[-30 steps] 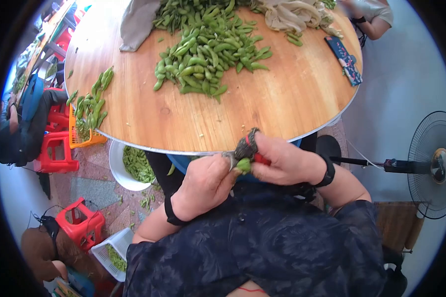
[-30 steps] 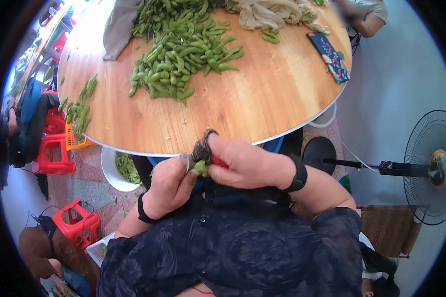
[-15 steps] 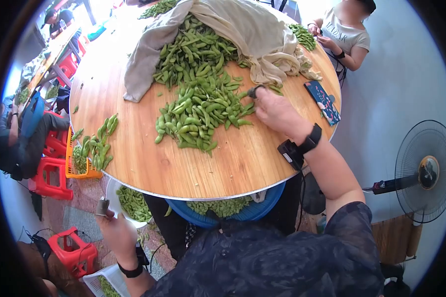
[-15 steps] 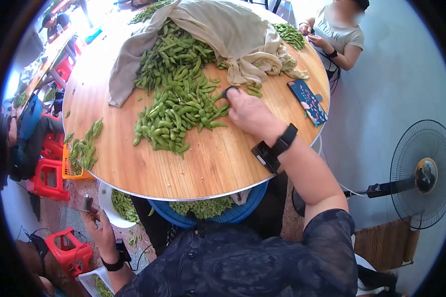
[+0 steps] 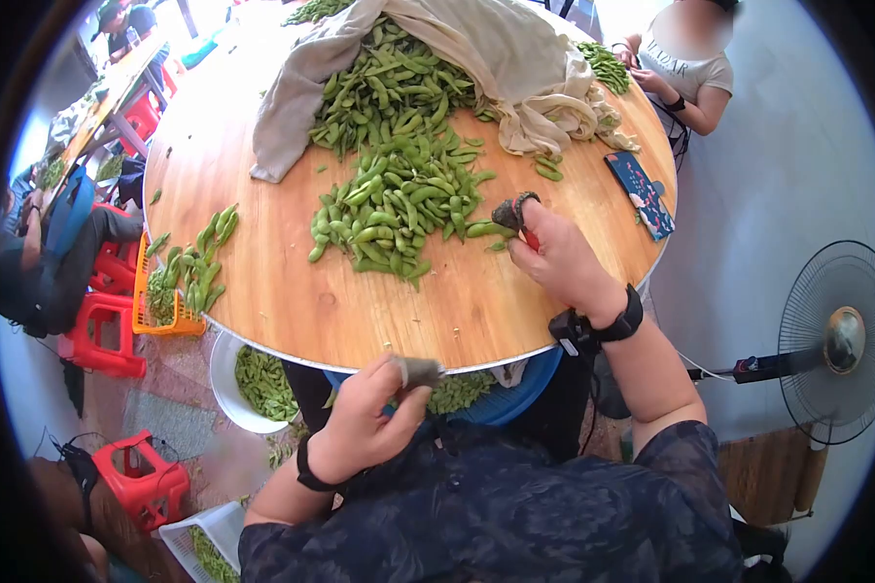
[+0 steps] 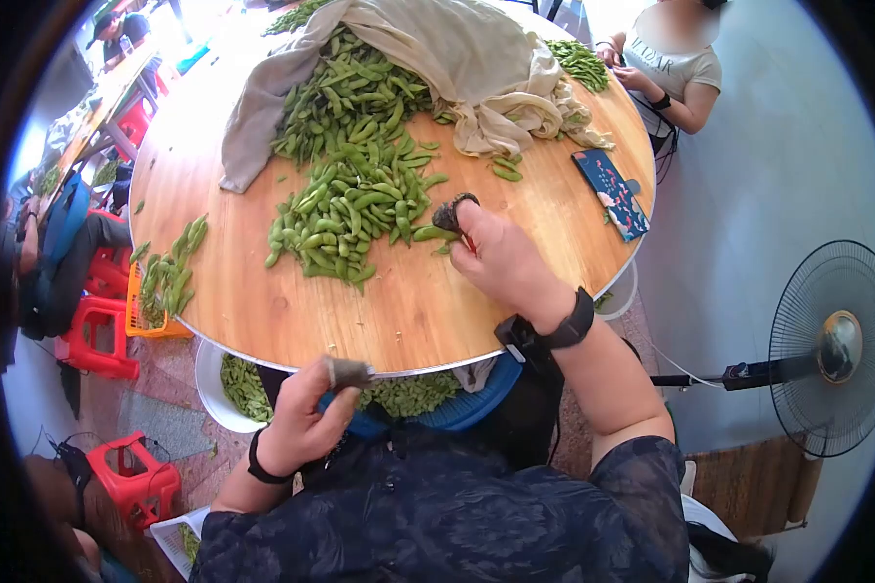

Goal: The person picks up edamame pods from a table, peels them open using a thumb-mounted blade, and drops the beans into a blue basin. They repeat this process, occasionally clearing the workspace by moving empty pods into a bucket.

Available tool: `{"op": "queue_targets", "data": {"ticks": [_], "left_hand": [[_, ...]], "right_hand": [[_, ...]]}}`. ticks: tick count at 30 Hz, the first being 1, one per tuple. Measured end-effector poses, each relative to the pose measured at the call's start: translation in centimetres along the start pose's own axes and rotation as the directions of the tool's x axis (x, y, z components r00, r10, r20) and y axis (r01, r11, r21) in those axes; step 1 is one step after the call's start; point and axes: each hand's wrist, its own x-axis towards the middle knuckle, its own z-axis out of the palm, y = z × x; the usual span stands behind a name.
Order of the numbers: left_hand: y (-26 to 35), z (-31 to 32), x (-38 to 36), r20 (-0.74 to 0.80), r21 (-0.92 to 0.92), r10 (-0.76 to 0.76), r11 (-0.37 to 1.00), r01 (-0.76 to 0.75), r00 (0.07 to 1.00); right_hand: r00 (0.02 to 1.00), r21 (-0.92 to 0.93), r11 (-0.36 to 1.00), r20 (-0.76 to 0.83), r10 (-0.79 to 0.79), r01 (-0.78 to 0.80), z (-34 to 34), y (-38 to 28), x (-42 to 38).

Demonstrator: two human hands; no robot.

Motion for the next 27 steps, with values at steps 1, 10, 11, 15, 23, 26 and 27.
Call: {"op": "queue_targets", "data": {"ticks": [1,10,11,15,23,26,27], "left_hand": [[0.5,0.3,0.3,0.103,-0.196,-0.186,0.959,0.203,0.977],[-0.2,4.7,1.5,0.175,-0.935,-0.455,0.2,0.292,0.873],[-0.4,4.9,1.3,0.144,-0.947,-0.462,0.193,0.258,0.875],[-0.6,4.9,1.1,0.107,-0.923,-0.412,0.297,0.245,0.905],[0.0,2.9,0.4,0.175,-0.797,-0.471,0.448,0.405,0.865],[-0.2,3.2,0.4,0.162,-0.737,-0.443,0.54,0.407,0.882],[-0.4,3.2,0.3,0.154,-0.698,-0.388,0.608,0.378,0.909]], "right_hand": [[0.996,-0.012,0.997,0.021,0.081,-0.081,0.3,-0.7,-0.4],[0.93,-0.042,0.93,-0.041,-0.366,0.365,4.4,-6.7,-5.9],[0.931,-0.035,0.931,-0.039,-0.364,0.363,4.6,-6.8,-6.0],[0.923,-0.019,0.923,-0.003,-0.384,0.384,4.4,-7.9,-6.2],[0.973,0.354,0.92,0.085,-0.214,0.171,3.4,-6.2,-6.4],[0.976,0.378,0.925,0.187,-0.113,0.035,3.2,-6.7,-6.5],[0.959,0.396,0.916,0.279,-0.049,-0.069,3.1,-6.9,-6.3]]}}
